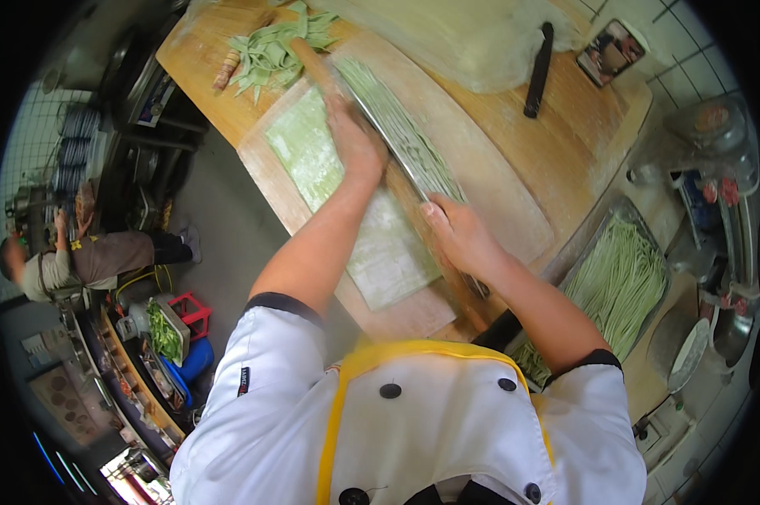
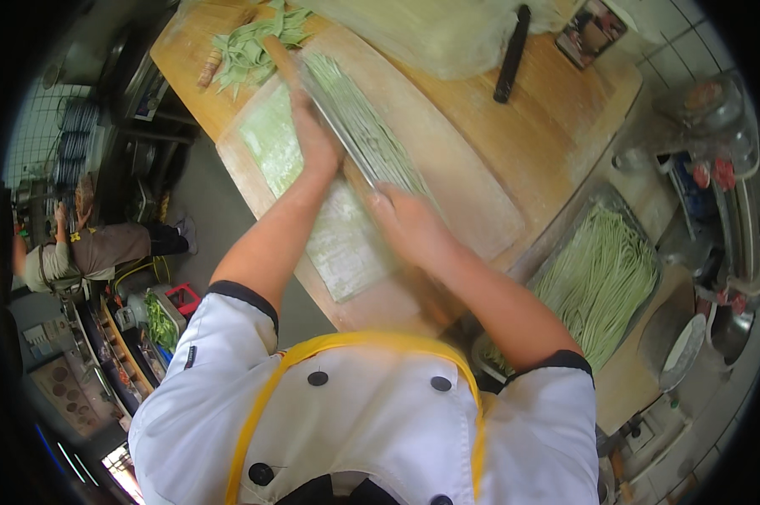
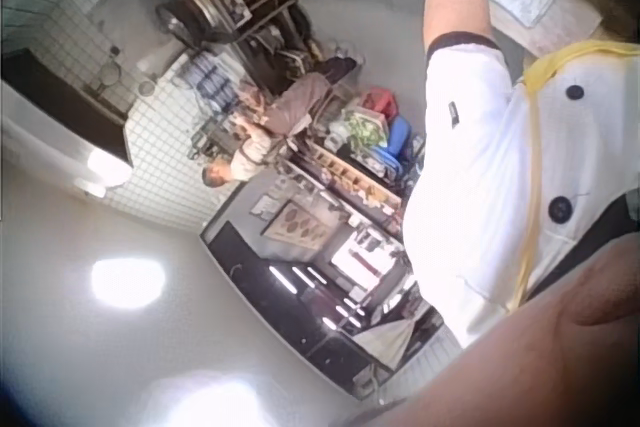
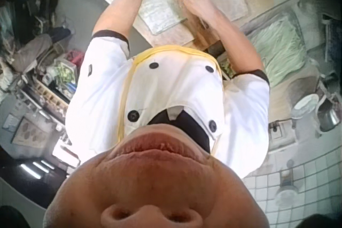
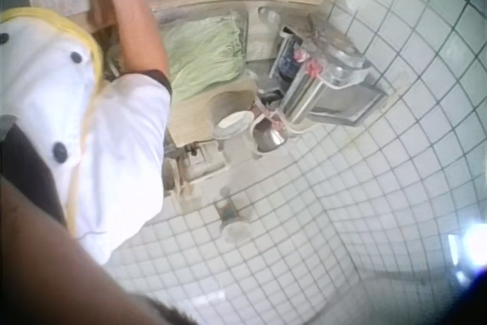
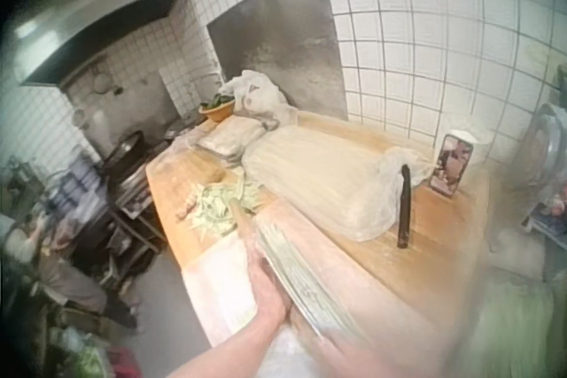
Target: The person folds a sheet of green dough on a wooden board, then uses a large knife to cut it into thin strips. The cut noodles are gathered and placed into a metal tray.
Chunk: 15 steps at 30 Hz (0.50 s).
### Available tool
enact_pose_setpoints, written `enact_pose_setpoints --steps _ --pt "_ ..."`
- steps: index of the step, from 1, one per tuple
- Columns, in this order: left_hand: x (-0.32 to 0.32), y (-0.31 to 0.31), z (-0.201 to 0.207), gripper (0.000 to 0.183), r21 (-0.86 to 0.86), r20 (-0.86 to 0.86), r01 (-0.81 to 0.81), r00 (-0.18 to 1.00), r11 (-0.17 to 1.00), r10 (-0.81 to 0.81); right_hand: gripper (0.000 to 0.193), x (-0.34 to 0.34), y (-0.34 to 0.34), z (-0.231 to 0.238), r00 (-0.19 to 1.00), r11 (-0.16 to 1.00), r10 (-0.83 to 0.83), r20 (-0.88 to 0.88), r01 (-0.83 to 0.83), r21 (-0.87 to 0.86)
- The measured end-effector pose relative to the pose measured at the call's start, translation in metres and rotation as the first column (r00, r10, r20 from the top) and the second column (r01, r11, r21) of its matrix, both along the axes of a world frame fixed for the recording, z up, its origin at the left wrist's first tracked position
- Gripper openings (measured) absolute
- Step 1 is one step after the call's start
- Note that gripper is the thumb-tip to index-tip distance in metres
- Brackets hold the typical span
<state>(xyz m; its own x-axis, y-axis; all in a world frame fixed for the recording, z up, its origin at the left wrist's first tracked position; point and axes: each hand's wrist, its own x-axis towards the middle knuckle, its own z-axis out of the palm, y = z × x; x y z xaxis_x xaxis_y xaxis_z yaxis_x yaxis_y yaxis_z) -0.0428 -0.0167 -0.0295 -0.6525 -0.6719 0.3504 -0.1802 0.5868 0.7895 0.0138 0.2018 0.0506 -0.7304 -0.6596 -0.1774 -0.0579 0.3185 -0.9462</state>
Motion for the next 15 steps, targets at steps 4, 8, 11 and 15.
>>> enact_pose_setpoints --steps 4,8,11,15 --pt "0.01 0.008 0.006 0.055 -0.077 0.063 0.012 0.998 0.997 -0.007 0.043 -0.05 -0.061 0.0 0.997 0.997 0.068 0.039 -0.066 -0.047" --pt "0.012 0.006 0.012 0.056 -0.083 0.134 0.008 0.991 0.997 0.003 0.048 -0.108 -0.122 0.001 0.983 0.982 0.084 0.164 -0.109 0.152" --pt "0.009 0.005 0.015 0.063 0.306 -0.022 0.108 0.994 0.946 -0.106 0.051 -0.134 -0.154 0.01 0.994 0.966 0.104 0.021 -0.106 0.234" --pt "0.009 0.008 0.02 0.067 0.015 0.185 -0.025 0.982 1.0 0.022 0.045 -0.117 -0.132 0.025 0.995 0.996 0.082 0.06 -0.085 0.042"
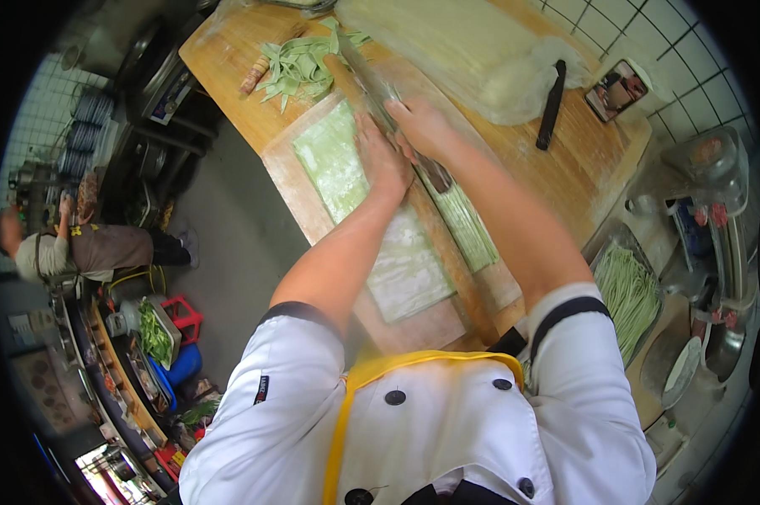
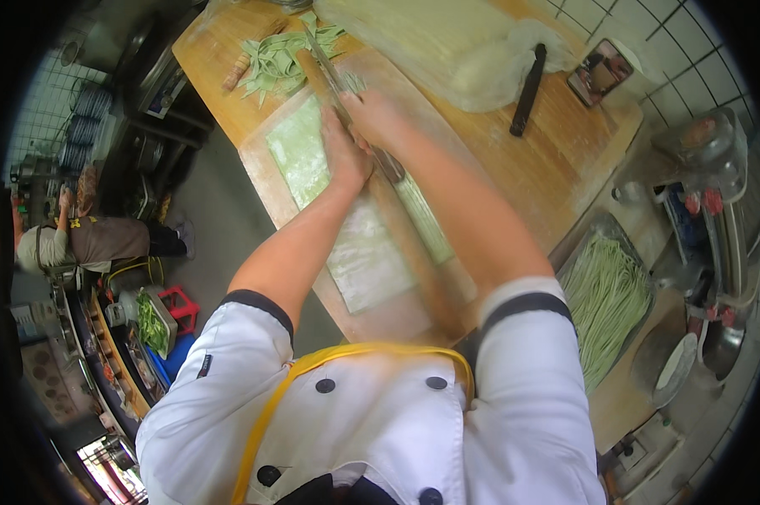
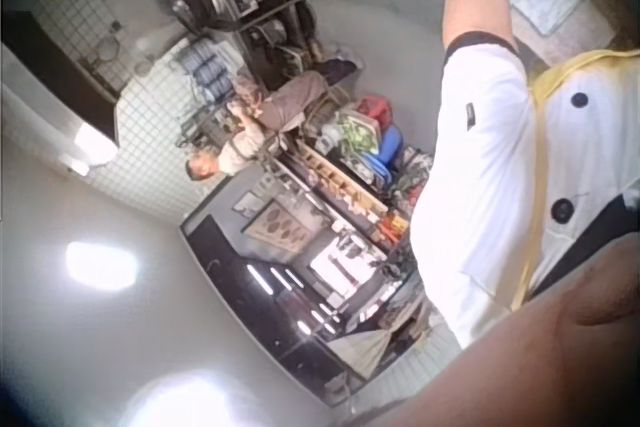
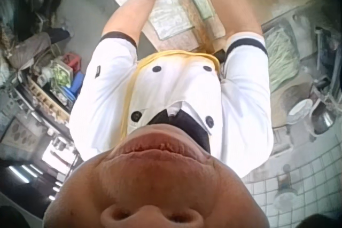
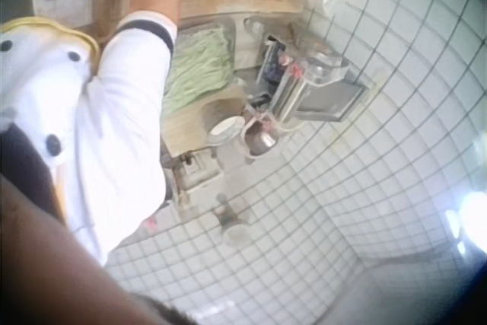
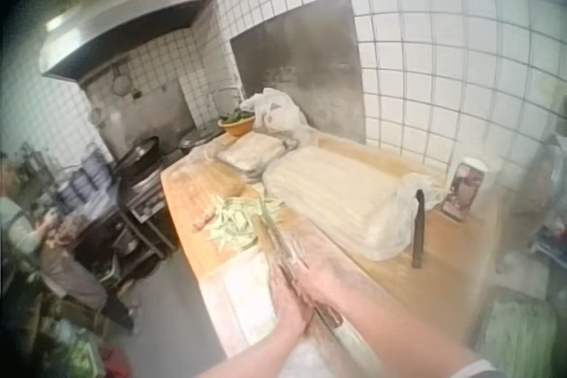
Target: The person folds a sheet of green dough on a wooden board, then uses a large knife to cut it into thin strips. The cut noodles are gathered and placed into a metal tray.
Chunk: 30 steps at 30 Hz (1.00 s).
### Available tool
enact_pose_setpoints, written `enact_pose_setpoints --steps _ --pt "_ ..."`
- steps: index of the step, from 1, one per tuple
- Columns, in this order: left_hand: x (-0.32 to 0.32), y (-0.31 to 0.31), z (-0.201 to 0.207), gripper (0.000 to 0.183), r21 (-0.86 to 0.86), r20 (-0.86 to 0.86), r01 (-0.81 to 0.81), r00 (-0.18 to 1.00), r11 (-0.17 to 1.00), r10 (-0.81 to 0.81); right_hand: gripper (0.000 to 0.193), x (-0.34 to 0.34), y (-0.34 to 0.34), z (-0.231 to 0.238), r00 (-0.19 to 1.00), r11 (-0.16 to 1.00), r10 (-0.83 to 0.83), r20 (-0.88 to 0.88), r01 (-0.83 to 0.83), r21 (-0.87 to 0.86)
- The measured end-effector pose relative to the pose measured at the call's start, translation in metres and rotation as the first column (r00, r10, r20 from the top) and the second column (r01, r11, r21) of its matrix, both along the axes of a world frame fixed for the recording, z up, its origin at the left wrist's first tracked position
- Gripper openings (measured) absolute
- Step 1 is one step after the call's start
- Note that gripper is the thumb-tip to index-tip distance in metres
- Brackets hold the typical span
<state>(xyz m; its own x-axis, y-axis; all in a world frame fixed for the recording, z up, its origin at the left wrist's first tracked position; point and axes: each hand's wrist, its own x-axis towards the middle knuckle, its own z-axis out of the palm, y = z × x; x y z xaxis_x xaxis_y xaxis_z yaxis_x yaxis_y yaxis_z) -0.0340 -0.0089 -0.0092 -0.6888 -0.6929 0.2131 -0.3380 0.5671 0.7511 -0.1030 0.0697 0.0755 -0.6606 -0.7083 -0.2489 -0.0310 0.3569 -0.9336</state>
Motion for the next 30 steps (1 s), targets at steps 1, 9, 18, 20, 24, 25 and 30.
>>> enact_pose_setpoints --steps 1,9,18,20,24,25,30 --pt "0.001 0.0 0.001 0.067 -0.066 0.01 0.003 1.0 0.998 -0.002 0.044 0.015 0.022 0.002 0.998 0.995 -0.033 0.047 0.038 -0.09" --pt "0.003 -0.017 -0.009 0.063 -0.121 0.081 0.06 0.995 0.991 -0.05 0.043 0.167 0.213 0.017 0.989 0.985 -0.138 0.056 0.131 0.113" --pt "-0.003 -0.025 -0.011 0.054 -0.136 0.091 0.099 0.992 0.986 -0.087 0.044 0.228 0.27 0.004 0.99 0.986 -0.135 0.038 0.131 0.103" --pt "-0.003 -0.024 -0.01 0.054 -0.121 0.105 0.105 0.99 0.987 -0.093 0.043 0.228 0.274 0.003 0.991 0.987 -0.129 0.016 0.127 0.096" --pt "-0.003 -0.022 -0.013 0.054 -0.136 0.105 0.103 0.99 0.985 -0.089 0.042 0.224 0.277 0.001 0.978 0.98 -0.131 0.163 0.104 0.168" --pt "-0.003 -0.021 -0.014 0.054 -0.171 0.106 0.105 0.991 0.98 -0.087 0.041 0.222 0.276 0.0 0.971 0.979 -0.137 0.196 0.103 0.174" --pt "-0.002 -0.015 -0.013 0.053 -0.182 0.1 0.133 0.988 0.974 -0.117 0.041 0.206 0.257 -0.01 0.977 0.985 -0.151 0.151 0.136 0.102"
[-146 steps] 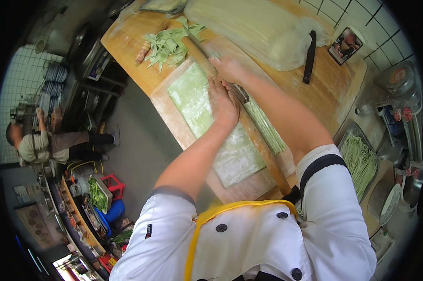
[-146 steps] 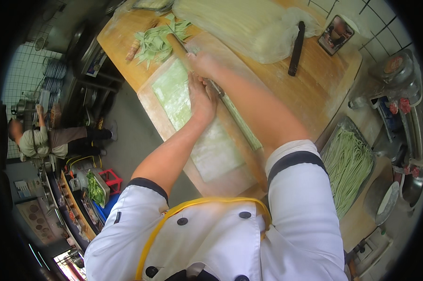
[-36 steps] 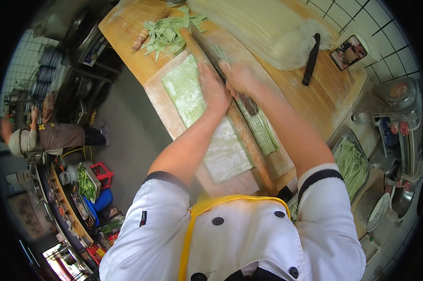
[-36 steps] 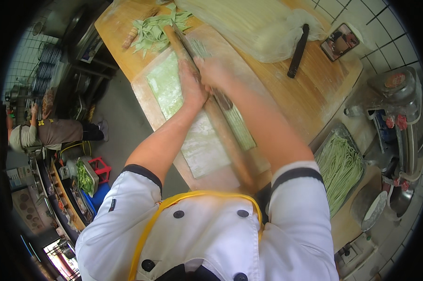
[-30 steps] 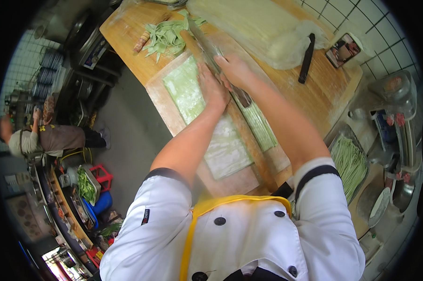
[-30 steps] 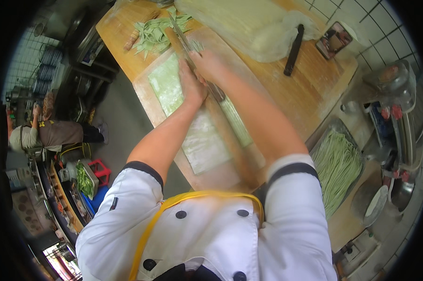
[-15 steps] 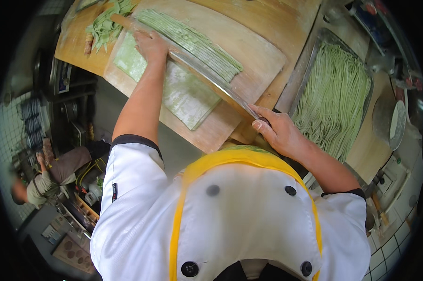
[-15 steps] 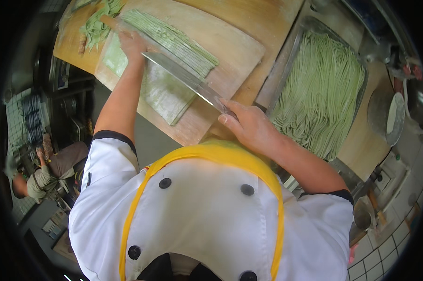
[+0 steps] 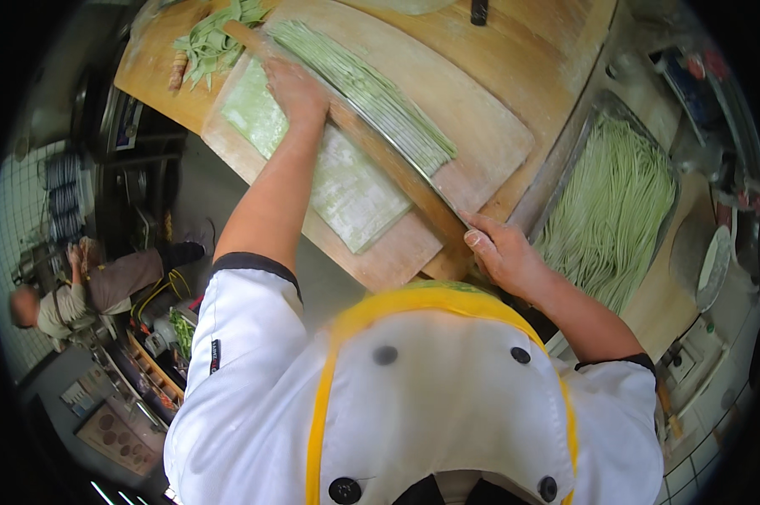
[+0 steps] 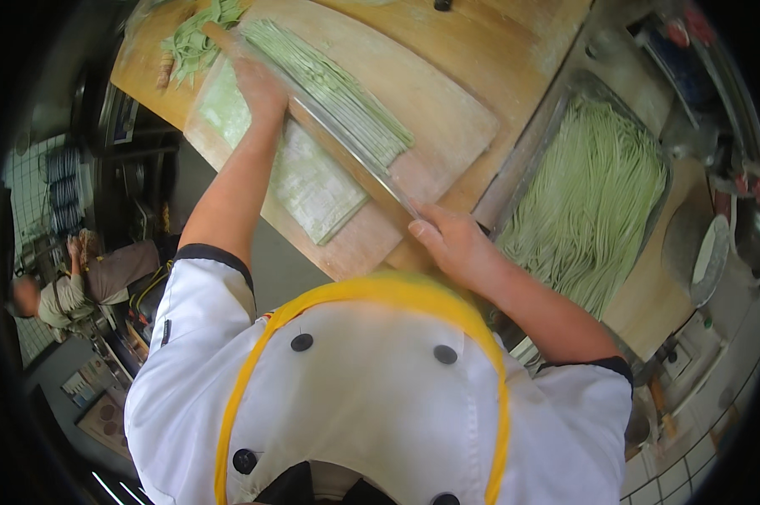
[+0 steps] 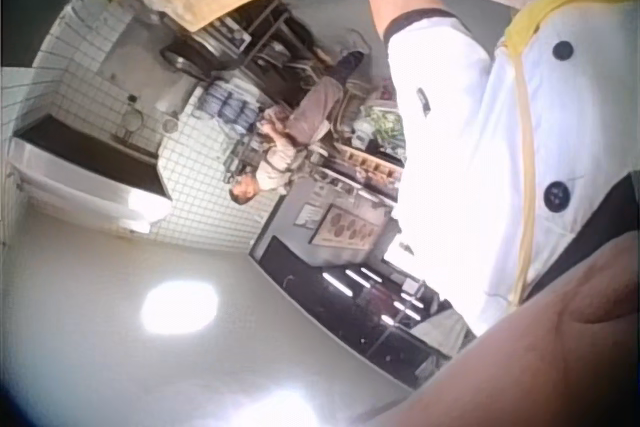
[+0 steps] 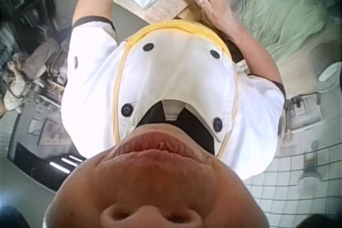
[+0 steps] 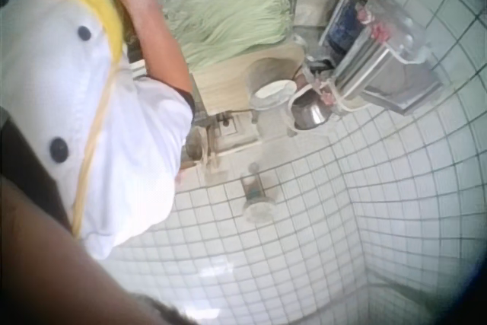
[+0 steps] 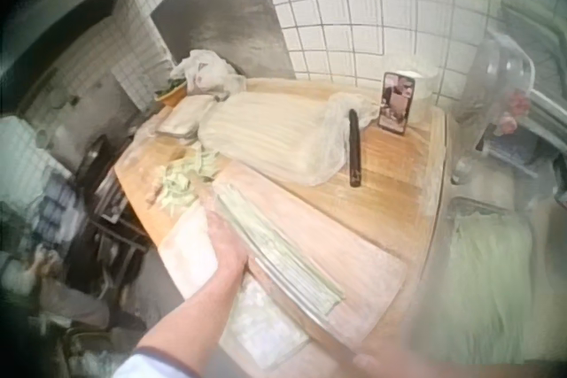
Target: The person folds a sheet of green dough on a wooden board, then uses a large knife to cut it into thin strips. The cut noodles are gathered and placed into a metal tray.
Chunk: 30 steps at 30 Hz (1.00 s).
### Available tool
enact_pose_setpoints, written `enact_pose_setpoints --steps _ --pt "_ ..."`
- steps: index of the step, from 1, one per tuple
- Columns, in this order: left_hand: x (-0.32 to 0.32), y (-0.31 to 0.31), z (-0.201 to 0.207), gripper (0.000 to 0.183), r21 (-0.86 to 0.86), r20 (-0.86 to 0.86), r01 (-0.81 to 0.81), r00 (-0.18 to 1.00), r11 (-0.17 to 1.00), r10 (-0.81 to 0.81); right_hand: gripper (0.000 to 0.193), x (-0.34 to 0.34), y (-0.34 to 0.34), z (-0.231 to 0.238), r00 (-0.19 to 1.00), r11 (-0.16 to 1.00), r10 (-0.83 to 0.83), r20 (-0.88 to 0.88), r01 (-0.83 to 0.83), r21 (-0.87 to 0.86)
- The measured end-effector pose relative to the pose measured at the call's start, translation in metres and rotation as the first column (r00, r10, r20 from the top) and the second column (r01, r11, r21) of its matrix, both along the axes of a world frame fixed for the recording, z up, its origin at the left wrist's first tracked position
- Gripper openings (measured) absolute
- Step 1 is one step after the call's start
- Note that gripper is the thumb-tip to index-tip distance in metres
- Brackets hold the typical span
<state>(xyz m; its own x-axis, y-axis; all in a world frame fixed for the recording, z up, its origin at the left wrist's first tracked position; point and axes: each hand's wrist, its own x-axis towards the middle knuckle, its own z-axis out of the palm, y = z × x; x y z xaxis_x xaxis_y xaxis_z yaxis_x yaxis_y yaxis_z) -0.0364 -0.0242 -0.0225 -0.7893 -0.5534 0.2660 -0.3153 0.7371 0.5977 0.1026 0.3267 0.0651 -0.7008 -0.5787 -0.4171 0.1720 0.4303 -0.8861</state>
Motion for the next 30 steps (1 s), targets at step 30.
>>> enact_pose_setpoints --steps 30 --pt "0.014 0.011 0.014 0.067 -0.047 0.026 -0.11 0.994 0.993 0.111 0.042 -0.147 -0.164 0.032 0.995 0.992 0.056 -0.083 -0.064 -0.107"
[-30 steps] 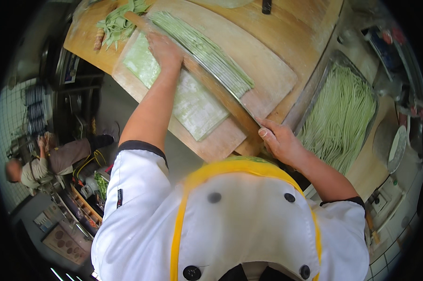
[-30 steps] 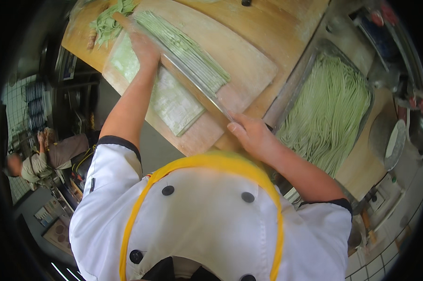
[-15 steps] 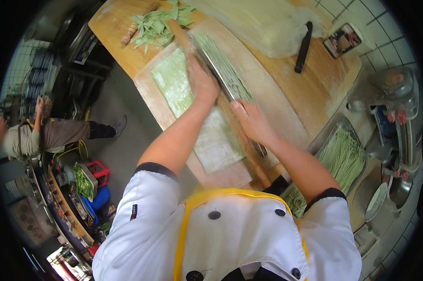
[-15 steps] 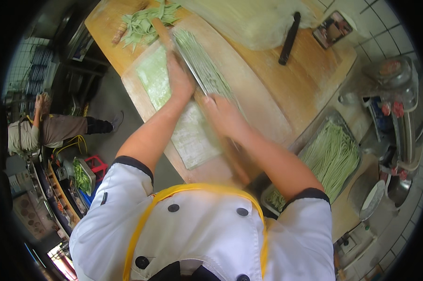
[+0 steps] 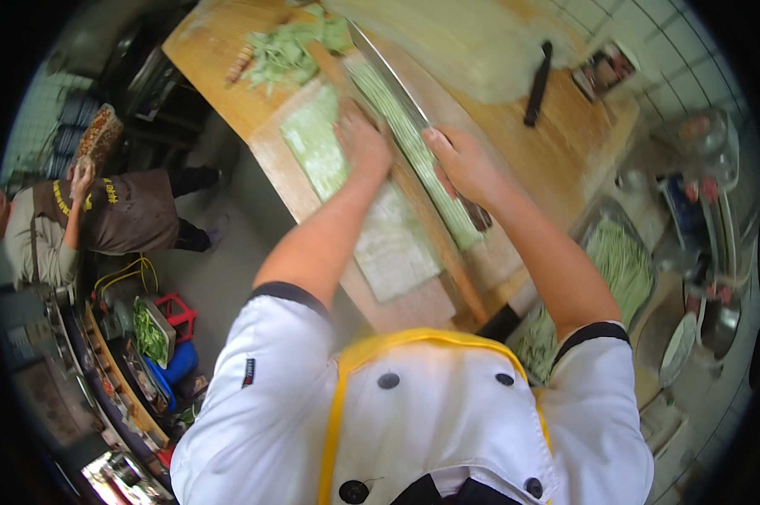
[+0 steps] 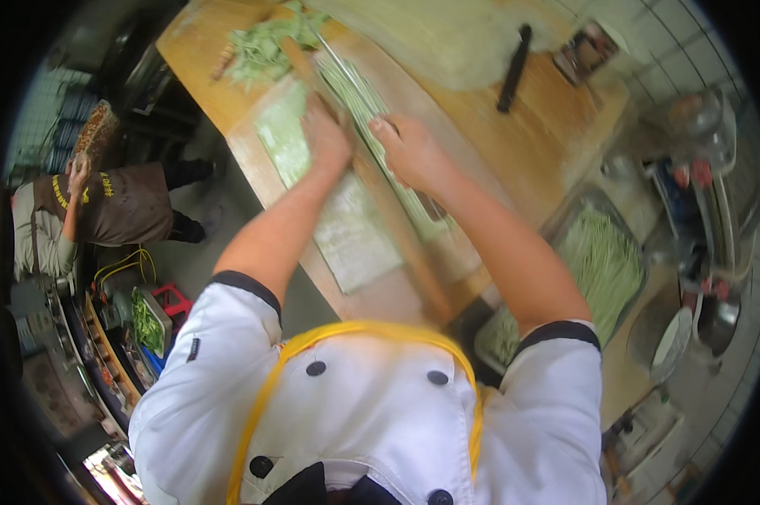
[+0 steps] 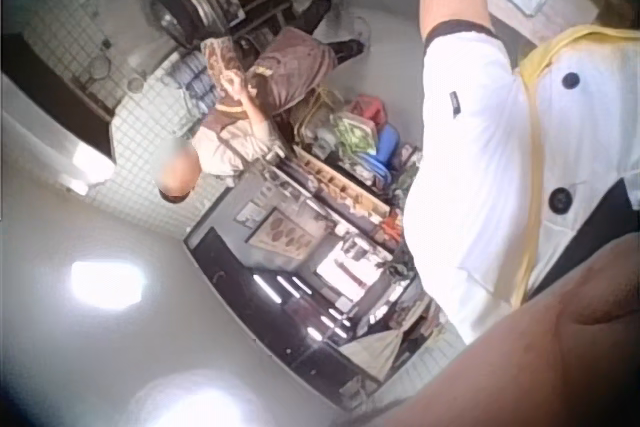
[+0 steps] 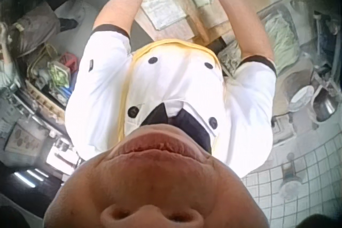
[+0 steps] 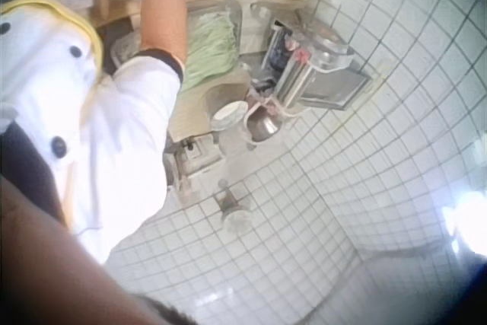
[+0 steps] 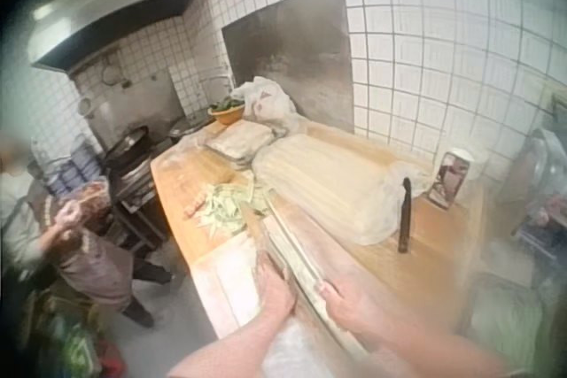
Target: The person folds a sheet of green dough on a wooden board, then uses a large knife to cut it into thin strips. The cut noodles are gathered and placed into a metal tray.
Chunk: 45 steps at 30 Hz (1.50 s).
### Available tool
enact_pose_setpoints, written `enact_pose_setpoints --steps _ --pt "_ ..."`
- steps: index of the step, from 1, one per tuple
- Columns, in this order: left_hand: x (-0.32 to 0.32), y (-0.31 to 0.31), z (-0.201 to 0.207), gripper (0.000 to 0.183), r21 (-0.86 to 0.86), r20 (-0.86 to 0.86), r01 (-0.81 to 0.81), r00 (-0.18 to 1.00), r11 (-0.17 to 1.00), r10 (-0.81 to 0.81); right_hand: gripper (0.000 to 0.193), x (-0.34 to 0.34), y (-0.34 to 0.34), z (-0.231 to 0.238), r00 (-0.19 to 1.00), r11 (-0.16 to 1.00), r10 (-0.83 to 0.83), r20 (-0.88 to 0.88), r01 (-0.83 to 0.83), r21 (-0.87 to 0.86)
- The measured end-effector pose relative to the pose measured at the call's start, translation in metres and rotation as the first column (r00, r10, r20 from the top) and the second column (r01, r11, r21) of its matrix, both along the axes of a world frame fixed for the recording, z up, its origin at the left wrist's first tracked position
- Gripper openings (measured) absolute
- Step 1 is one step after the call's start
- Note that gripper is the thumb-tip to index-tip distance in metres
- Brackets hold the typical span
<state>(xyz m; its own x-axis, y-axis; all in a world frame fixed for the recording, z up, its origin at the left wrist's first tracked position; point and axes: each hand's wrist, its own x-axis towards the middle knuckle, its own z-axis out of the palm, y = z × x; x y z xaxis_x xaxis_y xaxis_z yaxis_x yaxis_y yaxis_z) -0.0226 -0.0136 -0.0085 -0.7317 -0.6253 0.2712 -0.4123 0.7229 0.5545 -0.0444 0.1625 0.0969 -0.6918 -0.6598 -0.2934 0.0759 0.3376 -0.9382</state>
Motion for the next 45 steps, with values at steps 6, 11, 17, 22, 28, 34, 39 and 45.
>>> enact_pose_setpoints --steps 6,11,17,22,28,34,39,45 --pt "0.019 -0.033 0.011 0.067 0.026 0.012 0.036 0.999 0.999 -0.036 0.04 0.133 0.105 0.001 0.982 0.997 -0.027 -0.189 0.039 0.061" --pt "0.052 -0.048 0.016 0.065 0.064 -0.028 0.074 0.997 0.995 -0.073 0.042 0.223 0.137 -0.006 0.989 0.993 -0.04 -0.139 0.055 0.103" --pt "0.057 -0.048 0.026 0.065 0.021 -0.032 0.071 0.997 0.997 -0.07 0.042 0.242 0.154 -0.007 0.996 0.99 -0.021 -0.082 0.032 0.139" --pt "0.062 -0.048 0.023 0.062 0.018 -0.009 0.089 0.996 0.996 -0.089 0.041 0.23 0.136 -0.011 0.999 0.993 -0.019 0.034 0.015 0.119" --pt "0.064 -0.044 0.016 0.057 -0.03 -0.022 0.09 0.996 0.996 -0.09 0.042 0.202 0.089 -0.03 0.998 0.998 -0.03 0.063 0.026 0.062" --pt "0.061 -0.026 0.016 0.054 -0.002 -0.159 0.146 0.977 0.989 -0.145 0.04 0.145 0.032 -0.037 1.0 1.0 -0.024 -0.012 0.024 0.008" --pt "0.049 -0.02 0.01 0.058 0.101 -0.112 0.1 0.99 0.99 -0.088 0.039 0.068 -0.039 -0.037 0.985 0.999 0.037 -0.169 -0.03 0.041" --pt "0.05 -0.03 0.008 0.066 0.023 -0.001 0.092 0.996 0.996 -0.092 0.046 -0.012 -0.137 -0.02 0.989 0.981 0.136 -0.059 -0.126 0.146"
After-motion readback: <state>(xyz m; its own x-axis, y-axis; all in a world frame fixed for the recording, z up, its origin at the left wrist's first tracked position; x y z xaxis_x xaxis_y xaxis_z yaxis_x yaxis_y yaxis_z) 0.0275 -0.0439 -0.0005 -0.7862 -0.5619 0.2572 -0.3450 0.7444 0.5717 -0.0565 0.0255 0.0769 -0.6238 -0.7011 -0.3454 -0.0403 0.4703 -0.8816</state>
